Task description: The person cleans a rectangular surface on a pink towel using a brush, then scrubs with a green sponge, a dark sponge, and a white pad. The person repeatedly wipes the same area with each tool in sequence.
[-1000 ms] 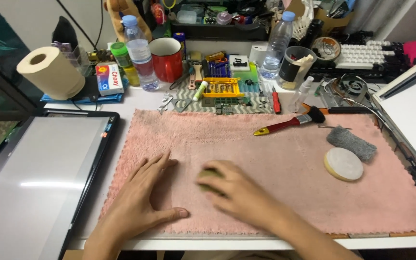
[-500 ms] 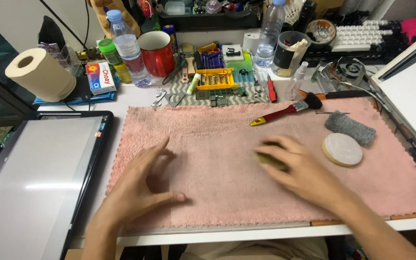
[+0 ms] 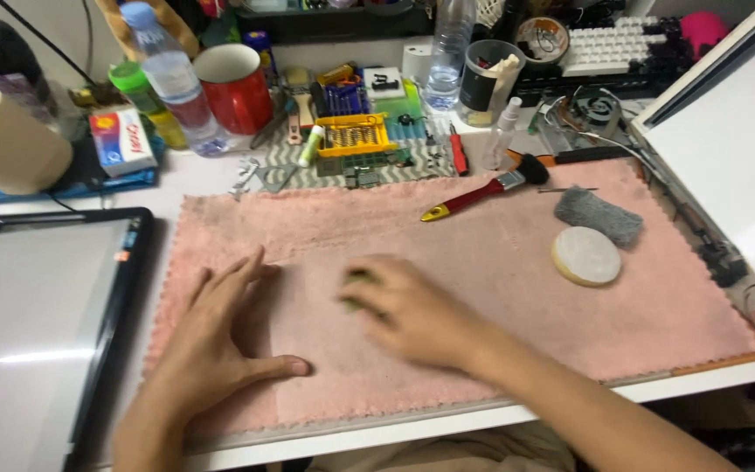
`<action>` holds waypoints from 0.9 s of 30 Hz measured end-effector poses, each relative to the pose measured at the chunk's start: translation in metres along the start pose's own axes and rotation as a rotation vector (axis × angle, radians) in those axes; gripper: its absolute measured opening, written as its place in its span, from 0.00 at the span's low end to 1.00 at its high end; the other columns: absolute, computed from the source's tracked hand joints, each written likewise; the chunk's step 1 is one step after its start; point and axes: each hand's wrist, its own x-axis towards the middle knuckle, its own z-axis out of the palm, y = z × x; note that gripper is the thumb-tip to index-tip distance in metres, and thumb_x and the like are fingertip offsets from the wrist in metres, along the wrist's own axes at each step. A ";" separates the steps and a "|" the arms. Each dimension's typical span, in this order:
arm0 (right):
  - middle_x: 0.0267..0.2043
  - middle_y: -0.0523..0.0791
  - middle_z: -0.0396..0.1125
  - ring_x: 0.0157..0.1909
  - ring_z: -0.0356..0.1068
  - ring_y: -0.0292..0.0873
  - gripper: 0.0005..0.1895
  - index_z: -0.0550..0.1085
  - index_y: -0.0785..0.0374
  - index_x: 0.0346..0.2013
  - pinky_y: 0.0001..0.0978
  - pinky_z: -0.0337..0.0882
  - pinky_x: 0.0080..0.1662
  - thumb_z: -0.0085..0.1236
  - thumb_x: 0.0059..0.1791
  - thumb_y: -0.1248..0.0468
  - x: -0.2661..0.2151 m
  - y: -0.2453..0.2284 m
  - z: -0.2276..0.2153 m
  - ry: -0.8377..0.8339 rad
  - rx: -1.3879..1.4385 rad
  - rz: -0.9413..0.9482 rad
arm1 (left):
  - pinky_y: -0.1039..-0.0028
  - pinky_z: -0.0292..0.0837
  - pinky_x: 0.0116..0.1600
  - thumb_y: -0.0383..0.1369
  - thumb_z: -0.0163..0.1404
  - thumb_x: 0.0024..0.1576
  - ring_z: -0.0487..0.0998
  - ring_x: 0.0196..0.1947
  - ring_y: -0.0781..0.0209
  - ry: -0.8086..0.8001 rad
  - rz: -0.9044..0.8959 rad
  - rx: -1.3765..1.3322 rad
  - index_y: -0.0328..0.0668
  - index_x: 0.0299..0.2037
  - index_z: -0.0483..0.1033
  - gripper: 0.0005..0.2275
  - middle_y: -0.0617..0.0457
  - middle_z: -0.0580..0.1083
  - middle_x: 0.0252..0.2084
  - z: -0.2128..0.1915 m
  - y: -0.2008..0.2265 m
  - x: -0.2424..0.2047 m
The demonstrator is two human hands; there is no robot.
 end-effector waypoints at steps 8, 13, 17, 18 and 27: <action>0.76 0.43 0.67 0.76 0.68 0.46 0.22 0.82 0.46 0.67 0.46 0.74 0.68 0.57 0.58 0.57 -0.101 0.124 -0.064 0.201 -0.174 0.292 | 0.44 0.35 0.87 0.62 0.81 0.33 0.62 0.84 0.49 -0.082 -0.074 -0.029 0.45 0.88 0.51 0.72 0.50 0.74 0.77 -0.008 0.018 0.007; 0.69 0.43 0.70 0.73 0.71 0.44 0.23 0.81 0.54 0.68 0.40 0.69 0.69 0.59 0.56 0.62 -0.059 0.088 -0.051 0.242 -0.160 0.146 | 0.46 0.37 0.86 0.58 0.79 0.37 0.63 0.85 0.50 0.014 -0.086 -0.103 0.43 0.85 0.58 0.64 0.51 0.75 0.78 -0.011 0.019 0.000; 0.71 0.51 0.69 0.75 0.69 0.53 0.20 0.80 0.59 0.66 0.49 0.66 0.74 0.60 0.59 0.60 0.012 0.037 -0.008 0.239 -0.085 -0.150 | 0.57 0.67 0.74 0.52 0.79 0.44 0.76 0.69 0.50 0.124 -0.057 -0.138 0.50 0.52 0.86 0.29 0.48 0.74 0.67 -0.015 0.019 0.001; 0.75 0.53 0.66 0.77 0.66 0.55 0.21 0.79 0.59 0.68 0.52 0.65 0.75 0.58 0.60 0.60 0.030 0.024 0.004 0.168 -0.055 -0.198 | 0.54 0.69 0.71 0.52 0.80 0.43 0.78 0.64 0.48 0.135 -0.039 -0.109 0.55 0.40 0.91 0.21 0.48 0.75 0.63 -0.014 0.017 0.001; 0.72 0.56 0.69 0.78 0.67 0.64 0.19 0.79 0.62 0.66 0.58 0.67 0.74 0.53 0.62 0.63 0.081 0.013 0.050 0.148 -0.141 -0.385 | 0.58 0.69 0.58 0.58 0.79 0.41 0.77 0.43 0.54 0.219 -0.017 0.084 0.62 0.26 0.91 0.17 0.60 0.74 0.36 -0.002 0.005 -0.003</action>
